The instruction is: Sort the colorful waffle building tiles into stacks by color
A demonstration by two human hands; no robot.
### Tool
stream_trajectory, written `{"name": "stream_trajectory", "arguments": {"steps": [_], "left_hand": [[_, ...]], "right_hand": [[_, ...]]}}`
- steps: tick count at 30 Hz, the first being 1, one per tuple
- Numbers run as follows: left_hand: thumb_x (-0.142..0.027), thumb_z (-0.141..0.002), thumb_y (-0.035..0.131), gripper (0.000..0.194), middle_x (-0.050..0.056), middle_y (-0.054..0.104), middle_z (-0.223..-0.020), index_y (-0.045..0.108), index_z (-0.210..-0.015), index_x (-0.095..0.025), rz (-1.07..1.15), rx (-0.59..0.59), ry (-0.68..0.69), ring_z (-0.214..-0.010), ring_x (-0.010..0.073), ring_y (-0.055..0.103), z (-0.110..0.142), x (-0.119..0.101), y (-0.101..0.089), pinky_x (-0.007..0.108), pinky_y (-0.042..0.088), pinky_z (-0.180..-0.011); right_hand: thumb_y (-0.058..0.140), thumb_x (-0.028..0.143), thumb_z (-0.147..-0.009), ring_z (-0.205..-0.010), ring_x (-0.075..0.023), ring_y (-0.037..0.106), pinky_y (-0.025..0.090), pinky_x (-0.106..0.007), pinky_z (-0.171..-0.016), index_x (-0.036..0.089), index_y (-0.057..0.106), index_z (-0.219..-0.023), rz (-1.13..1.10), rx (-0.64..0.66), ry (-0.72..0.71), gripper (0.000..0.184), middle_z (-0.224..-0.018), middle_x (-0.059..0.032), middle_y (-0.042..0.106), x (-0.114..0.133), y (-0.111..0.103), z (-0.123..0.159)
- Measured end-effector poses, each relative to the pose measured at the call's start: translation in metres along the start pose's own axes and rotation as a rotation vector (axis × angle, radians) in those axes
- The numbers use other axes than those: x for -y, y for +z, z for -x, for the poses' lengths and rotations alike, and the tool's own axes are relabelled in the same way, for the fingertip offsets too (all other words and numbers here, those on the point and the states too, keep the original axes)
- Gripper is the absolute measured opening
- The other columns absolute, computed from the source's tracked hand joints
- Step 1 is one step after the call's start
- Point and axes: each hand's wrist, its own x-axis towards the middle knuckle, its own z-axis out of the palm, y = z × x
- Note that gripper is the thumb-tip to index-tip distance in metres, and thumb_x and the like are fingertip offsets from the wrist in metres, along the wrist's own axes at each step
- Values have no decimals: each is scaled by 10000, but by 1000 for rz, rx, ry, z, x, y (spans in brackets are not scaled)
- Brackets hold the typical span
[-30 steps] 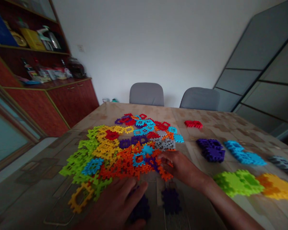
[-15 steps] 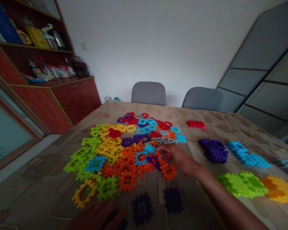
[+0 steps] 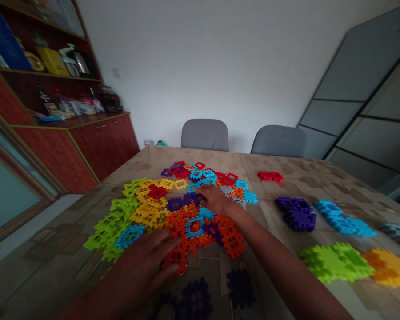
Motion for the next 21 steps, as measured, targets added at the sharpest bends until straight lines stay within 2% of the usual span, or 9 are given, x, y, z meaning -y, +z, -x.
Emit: {"name": "stream_trajectory", "arguments": {"steps": [2,4,7,9,12,15,21], "left_hand": [[-313,-981,510,338,112,689,-1267,653,-1275,-229,53,62,-78,-1124,273,670,-29,22,-6,371,531,-980],[-298,-955,535,374,150,658,-1330,651,-1291,-184,69,105,-128,-1204,312,629,-55,45,-5,439,484,-1049],[-222,-919,558,372,126,658,-1345,663,-1275,-209,82,127,-136,-1260,310,593,-84,73,4,446,440,-1091],[-201,-878,613,357,111,696,-1283,690,-1226,-226,95,158,-130,-1222,317,620,-97,84,11,439,453,-1072],[-209,-827,690,332,96,742,-1175,718,-1157,-232,123,221,-109,-1134,322,671,-108,96,16,414,494,-1013],[-240,-813,724,352,83,742,-1175,714,-1165,-241,152,252,-89,-1130,320,673,-112,103,18,404,492,-1009],[-173,-742,755,549,130,678,-1256,658,-1281,-212,201,179,-106,-1161,341,638,-110,103,23,428,491,-994]], "right_hand": [[628,365,-989,-1112,-256,638,518,-496,-968,183,631,-1234,28,30,-10,305,-1266,-92,641,3,2,-3],[629,359,-989,-1120,-260,635,519,-500,-966,181,626,-1243,56,60,-19,310,-1268,-93,639,4,3,-4],[643,332,-981,-1147,-268,622,514,-506,-975,178,625,-1246,92,100,-36,307,-1282,-94,631,1,3,-6],[655,317,-972,-1168,-275,611,508,-512,-984,178,625,-1246,108,122,-47,309,-1301,-95,621,-2,3,-9],[669,313,-962,-1166,-276,613,511,-511,-980,177,629,-1239,116,153,-63,312,-1302,-95,621,-8,3,-16],[676,320,-957,-1140,-269,624,520,-500,-966,176,640,-1213,109,159,-65,296,-1267,-89,637,-15,5,-22],[694,341,-940,-1168,-284,602,502,-520,-979,167,642,-1200,13,37,-70,318,-1277,-95,627,-26,10,-19]]}}
